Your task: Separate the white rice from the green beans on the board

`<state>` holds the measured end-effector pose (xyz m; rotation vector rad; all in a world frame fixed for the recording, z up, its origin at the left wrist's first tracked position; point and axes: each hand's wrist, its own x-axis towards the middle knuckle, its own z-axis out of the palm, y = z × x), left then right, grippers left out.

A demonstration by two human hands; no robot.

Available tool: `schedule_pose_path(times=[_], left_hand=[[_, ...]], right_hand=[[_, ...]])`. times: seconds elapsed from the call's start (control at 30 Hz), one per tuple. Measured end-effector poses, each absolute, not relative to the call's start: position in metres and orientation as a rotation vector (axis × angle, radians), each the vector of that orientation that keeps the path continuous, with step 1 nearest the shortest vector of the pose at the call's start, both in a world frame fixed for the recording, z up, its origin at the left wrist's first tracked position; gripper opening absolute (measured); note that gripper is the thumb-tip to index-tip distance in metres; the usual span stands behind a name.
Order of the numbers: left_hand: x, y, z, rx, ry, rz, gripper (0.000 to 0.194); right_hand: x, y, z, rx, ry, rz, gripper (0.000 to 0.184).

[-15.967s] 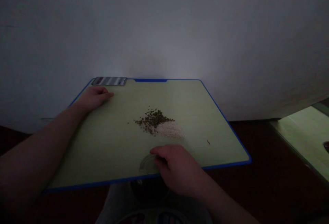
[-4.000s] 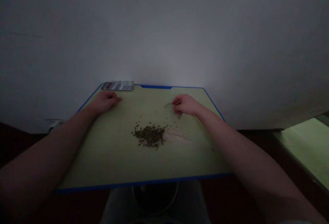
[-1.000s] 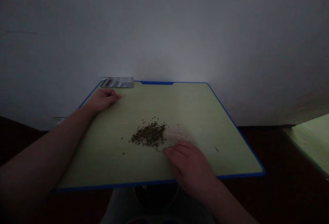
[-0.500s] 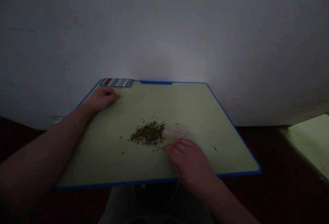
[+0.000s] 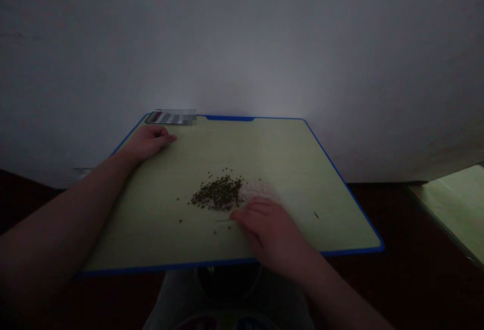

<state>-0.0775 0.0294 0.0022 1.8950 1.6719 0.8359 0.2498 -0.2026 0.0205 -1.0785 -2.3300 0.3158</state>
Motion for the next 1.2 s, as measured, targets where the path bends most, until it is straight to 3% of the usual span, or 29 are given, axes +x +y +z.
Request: schedule_pose_path(times=[0.23, 0.57, 0.83, 1.2], left_hand=[[-0.079, 0.03, 0.0, 1.894, 1.693, 0.838, 0.034], [-0.077, 0.027, 0.004, 1.899, 1.7, 0.833, 0.031], [-0.081, 0.034, -0.005, 1.926, 1.668, 0.861, 0.034], [-0.081, 0.034, -0.001, 1.855, 1.612, 0.93, 0.032]], right_hand=[[0.23, -0.191, 0.024, -1.323, -2.294, 0.599, 0.03], [0.192, -0.18, 0.028, -1.234, -2.401, 0.763, 0.028], [0.16, -0.154, 0.061, -1.283, -2.35, 0.604, 0.019], [0.109, -0.029, 0.06, -1.375, -2.634, 0.641, 0.032]])
